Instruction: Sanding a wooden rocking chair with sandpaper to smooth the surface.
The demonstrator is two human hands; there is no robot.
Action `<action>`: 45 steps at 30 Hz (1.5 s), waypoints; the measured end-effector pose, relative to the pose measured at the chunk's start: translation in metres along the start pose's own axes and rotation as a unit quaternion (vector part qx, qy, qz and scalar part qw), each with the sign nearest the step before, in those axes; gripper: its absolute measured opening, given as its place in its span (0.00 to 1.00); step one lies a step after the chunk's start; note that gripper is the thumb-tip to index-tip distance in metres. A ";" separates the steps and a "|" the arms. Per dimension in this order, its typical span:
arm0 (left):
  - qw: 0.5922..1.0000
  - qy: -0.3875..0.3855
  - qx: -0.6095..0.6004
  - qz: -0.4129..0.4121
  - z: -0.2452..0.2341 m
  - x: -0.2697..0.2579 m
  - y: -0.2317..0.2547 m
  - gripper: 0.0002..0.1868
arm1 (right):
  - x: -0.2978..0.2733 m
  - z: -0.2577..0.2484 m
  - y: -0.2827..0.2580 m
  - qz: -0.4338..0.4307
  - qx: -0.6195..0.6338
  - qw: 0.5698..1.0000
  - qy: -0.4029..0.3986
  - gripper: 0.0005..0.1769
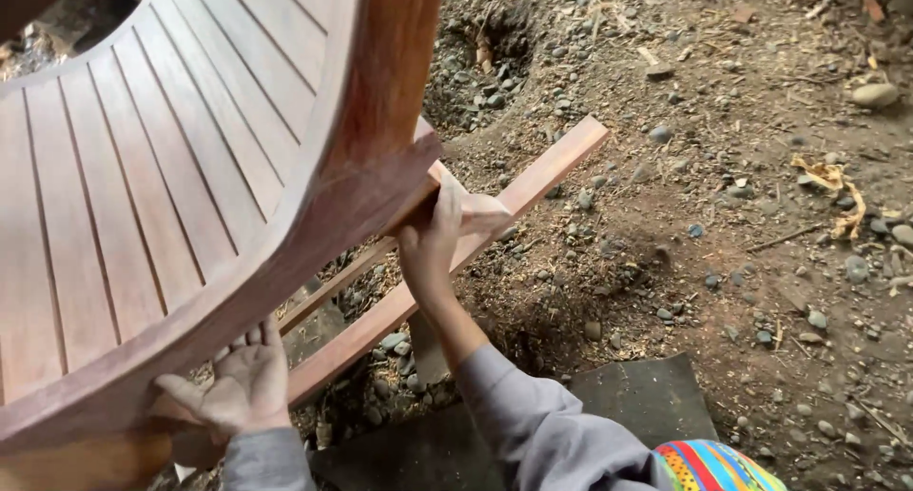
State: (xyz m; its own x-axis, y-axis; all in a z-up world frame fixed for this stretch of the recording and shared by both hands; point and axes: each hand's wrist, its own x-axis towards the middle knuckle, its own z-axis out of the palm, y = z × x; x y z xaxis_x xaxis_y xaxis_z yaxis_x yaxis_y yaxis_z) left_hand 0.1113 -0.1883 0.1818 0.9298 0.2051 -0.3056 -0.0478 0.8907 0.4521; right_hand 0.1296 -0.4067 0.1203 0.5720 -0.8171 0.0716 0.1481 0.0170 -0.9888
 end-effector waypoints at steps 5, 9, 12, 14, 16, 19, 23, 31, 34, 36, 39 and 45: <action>1.000 -0.002 -0.026 -0.008 -0.006 0.011 0.003 0.43 | 0.009 0.005 0.046 0.003 0.121 0.991 0.047 0.30; 0.998 0.014 -0.062 0.005 0.002 -0.002 0.007 0.42 | 0.013 -0.010 0.054 0.074 0.157 0.982 0.080 0.26; 0.997 0.059 -0.027 0.044 0.016 -0.014 0.011 0.41 | 0.010 -0.009 0.030 0.066 0.151 0.985 0.045 0.28; 0.997 0.060 -0.023 0.038 0.013 -0.013 0.011 0.40 | 0.008 -0.006 0.012 -0.004 0.139 0.989 0.055 0.28; 0.997 0.060 -0.025 0.035 0.011 -0.011 0.012 0.39 | 0.007 -0.001 0.012 -0.078 0.128 0.987 0.060 0.29; 0.998 0.062 -0.020 0.017 0.008 -0.007 0.011 0.44 | 0.012 -0.001 0.033 -0.241 0.002 0.965 0.100 0.32; 0.999 0.043 -0.025 0.014 0.010 -0.008 0.011 0.49 | 0.012 -0.001 0.031 -0.023 0.051 0.996 0.067 0.24; 0.999 0.032 -0.022 0.026 0.001 -0.001 0.012 0.54 | 0.007 0.001 0.037 -0.056 0.341 0.935 0.074 0.13; 0.999 0.029 -0.028 0.008 0.005 -0.005 0.011 0.49 | 0.006 -0.003 0.022 -0.039 0.057 0.995 0.074 0.19; 0.998 0.039 -0.051 -0.003 0.011 -0.012 0.010 0.41 | 0.003 -0.001 -0.026 -0.206 0.148 0.967 0.018 0.21; 0.996 0.067 -0.051 0.007 0.011 -0.005 0.009 0.46 | -0.017 0.012 0.019 -0.209 0.005 0.977 0.048 0.36; 0.997 0.020 -0.074 -0.001 -0.003 0.009 0.013 0.34 | -0.034 0.014 0.013 -0.014 0.014 1.000 -0.012 0.50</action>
State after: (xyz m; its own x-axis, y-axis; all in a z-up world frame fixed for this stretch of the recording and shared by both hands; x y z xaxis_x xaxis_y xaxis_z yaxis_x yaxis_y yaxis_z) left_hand 0.1184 -0.1736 0.1825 0.9151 0.2168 -0.3401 -0.1023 0.9405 0.3241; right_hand 0.1236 -0.3702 0.1067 0.5872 -0.8030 0.1023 0.1861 0.0110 -0.9825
